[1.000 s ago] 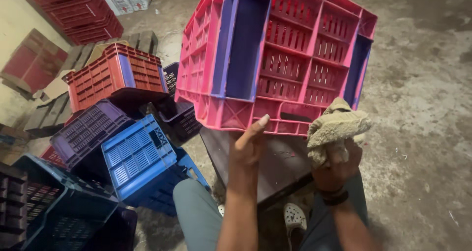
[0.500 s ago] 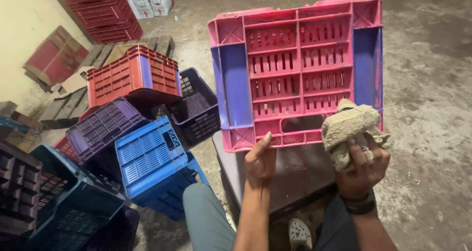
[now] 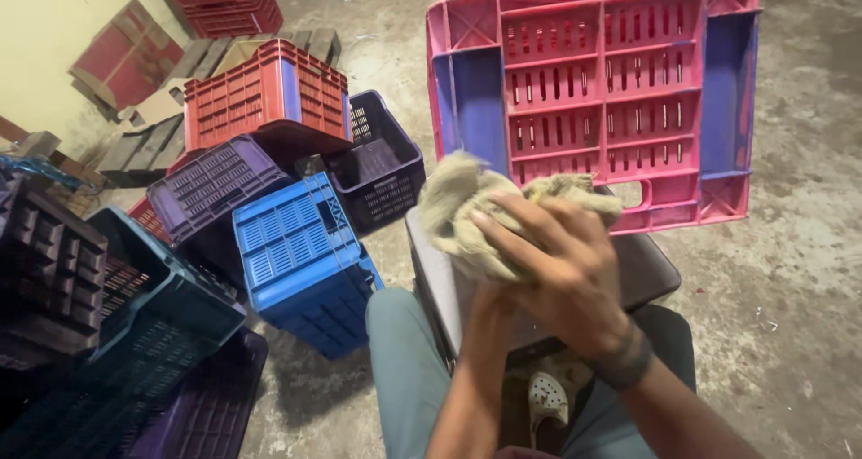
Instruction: The person wipes the interior and exterior surfaces of a pink plastic crate using a cloth. They rotate and flip the crate to clean multiple sides and the bottom, then set it aside.
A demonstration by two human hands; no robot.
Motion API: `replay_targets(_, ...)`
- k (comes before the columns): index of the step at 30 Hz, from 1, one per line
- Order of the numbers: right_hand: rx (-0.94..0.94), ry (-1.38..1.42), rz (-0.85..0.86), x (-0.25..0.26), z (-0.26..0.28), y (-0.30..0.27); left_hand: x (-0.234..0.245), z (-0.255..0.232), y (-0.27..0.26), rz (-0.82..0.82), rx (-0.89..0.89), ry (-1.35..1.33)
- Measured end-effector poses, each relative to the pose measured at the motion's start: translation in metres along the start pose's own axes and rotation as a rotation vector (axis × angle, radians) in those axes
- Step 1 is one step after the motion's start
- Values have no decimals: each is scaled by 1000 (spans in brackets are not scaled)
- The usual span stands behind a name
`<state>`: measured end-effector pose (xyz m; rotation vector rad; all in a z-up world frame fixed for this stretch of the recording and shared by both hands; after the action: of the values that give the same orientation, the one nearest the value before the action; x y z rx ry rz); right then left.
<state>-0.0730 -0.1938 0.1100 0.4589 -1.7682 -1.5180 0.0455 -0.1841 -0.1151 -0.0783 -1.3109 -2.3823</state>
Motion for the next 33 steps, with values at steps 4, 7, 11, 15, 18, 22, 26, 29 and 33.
replay_targets(4, -42, -40, -93, -31, -23, 42, -6, 8, -4, 103, 30, -257)
replay_targets(7, -37, -252, -238, -43, -66, 83, -30, 18, -13, 207, 1000, -1974)
replay_targets(11, 18, -231, -298, -29, -92, 101, -35, -11, 3, 419, 1299, -2946)
replay_targets(15, -5, -295, -245, -8, -77, 85, -39, -33, 7, 711, 1290, -2682)
replay_targets(18, -68, -325, -86, 2, -60, 58, -30, -20, 12, 550, 1352, -2753)
replay_targets(22, -87, -313, 54, 10, -42, 33, -30, 2, 18, 432, 1600, -2402)
replay_targets(26, -78, -240, 42, 13, -45, 33, -14, 15, 33, 205, 1576, -2622)
replay_targets(29, -70, -143, -11, 6, -61, 52, -19, 4, 31, 292, 1544, -2636)
replay_targets(33, 37, -234, -170, -7, -99, 100, -31, -14, 24, 566, 1509, -2657)
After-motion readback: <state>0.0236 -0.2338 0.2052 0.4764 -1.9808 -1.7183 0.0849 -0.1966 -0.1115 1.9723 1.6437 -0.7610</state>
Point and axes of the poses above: each hand's wrist, its own y-axis towards the middle knuckle, its own x-axis out of the back of the hand, z = x × y, the point moved 8 cm from there along y, towards the middle knuckle, and after that the axes turned 15 degrees about -z, right-handed, at the moved point
